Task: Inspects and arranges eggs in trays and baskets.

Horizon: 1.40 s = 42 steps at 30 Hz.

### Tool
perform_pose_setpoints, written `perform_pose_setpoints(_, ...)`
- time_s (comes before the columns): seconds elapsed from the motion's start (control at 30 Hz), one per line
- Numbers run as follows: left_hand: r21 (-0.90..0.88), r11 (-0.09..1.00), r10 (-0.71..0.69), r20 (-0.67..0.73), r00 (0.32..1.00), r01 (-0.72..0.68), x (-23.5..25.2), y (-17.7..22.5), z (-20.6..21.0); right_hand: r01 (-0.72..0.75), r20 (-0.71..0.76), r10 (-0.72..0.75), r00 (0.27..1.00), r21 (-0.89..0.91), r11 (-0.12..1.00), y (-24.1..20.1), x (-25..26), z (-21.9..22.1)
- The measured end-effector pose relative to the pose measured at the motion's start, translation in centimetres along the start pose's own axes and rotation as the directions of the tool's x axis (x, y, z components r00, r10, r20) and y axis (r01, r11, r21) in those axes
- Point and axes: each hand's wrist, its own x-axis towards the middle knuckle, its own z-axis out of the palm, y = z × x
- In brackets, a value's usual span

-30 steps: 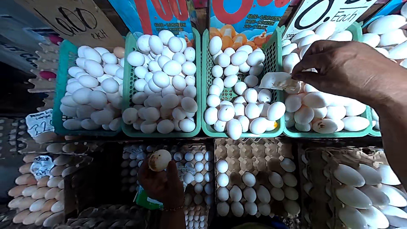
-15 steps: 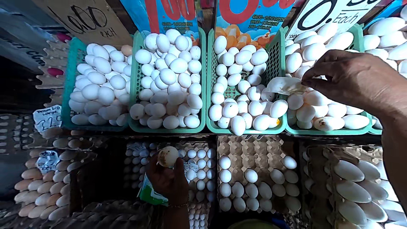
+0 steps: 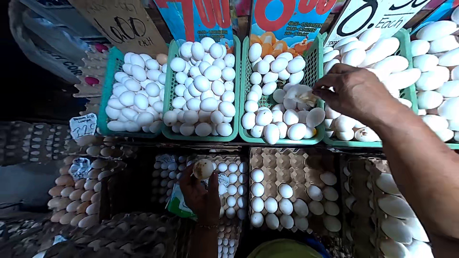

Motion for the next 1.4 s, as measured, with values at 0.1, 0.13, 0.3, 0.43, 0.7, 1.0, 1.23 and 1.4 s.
perform_pose_setpoints(0.1,0.011,1.0,-0.005,0.038,0.999,0.005,-0.2,0.7,0.7,0.013,-0.024,-0.013,1.0,0.017,1.0,-1.4,1.6,1.5)
perform_pose_setpoints(0.13,0.013,1.0,-0.008,0.048,0.999,0.008,-0.2,0.9,0.9,0.037,-0.04,-0.036,0.999,0.033,0.999,-1.7,1.8,1.6)
perform_pose_setpoints(0.3,0.086,0.996,-0.011,0.111,0.994,0.002,-0.1,1.5,2.3,0.124,-0.089,-0.111,0.99,0.153,0.981,-1.9,-0.2,-1.2)
perform_pose_setpoints(0.43,-0.034,0.997,-0.066,0.167,0.984,0.072,0.1,1.8,3.2,0.139,-0.091,-0.124,0.988,0.186,0.973,1.3,-5.0,-1.6)
perform_pose_setpoints(0.7,-0.004,1.0,0.0,0.221,0.975,0.001,0.2,1.8,4.4,-0.108,0.046,0.102,0.994,0.157,0.982,-0.9,-16.0,-4.3)
perform_pose_setpoints(1.0,0.124,0.984,0.08,0.317,0.945,-0.124,-0.4,1.5,5.9,-0.317,0.027,0.319,0.947,0.217,0.923,-1.2,-23.5,-4.4)
perform_pose_setpoints(1.23,0.185,0.98,-0.012,0.43,0.903,-0.076,-2.0,0.9,7.5,-0.346,-0.001,0.364,0.932,0.303,0.888,-1.0,-26.2,-2.5)
perform_pose_setpoints(1.4,0.197,0.978,-0.031,0.467,0.884,-0.07,-2.9,1.1,8.5,-0.328,-0.011,0.347,0.938,0.295,0.897,-1.4,-26.7,-1.3)
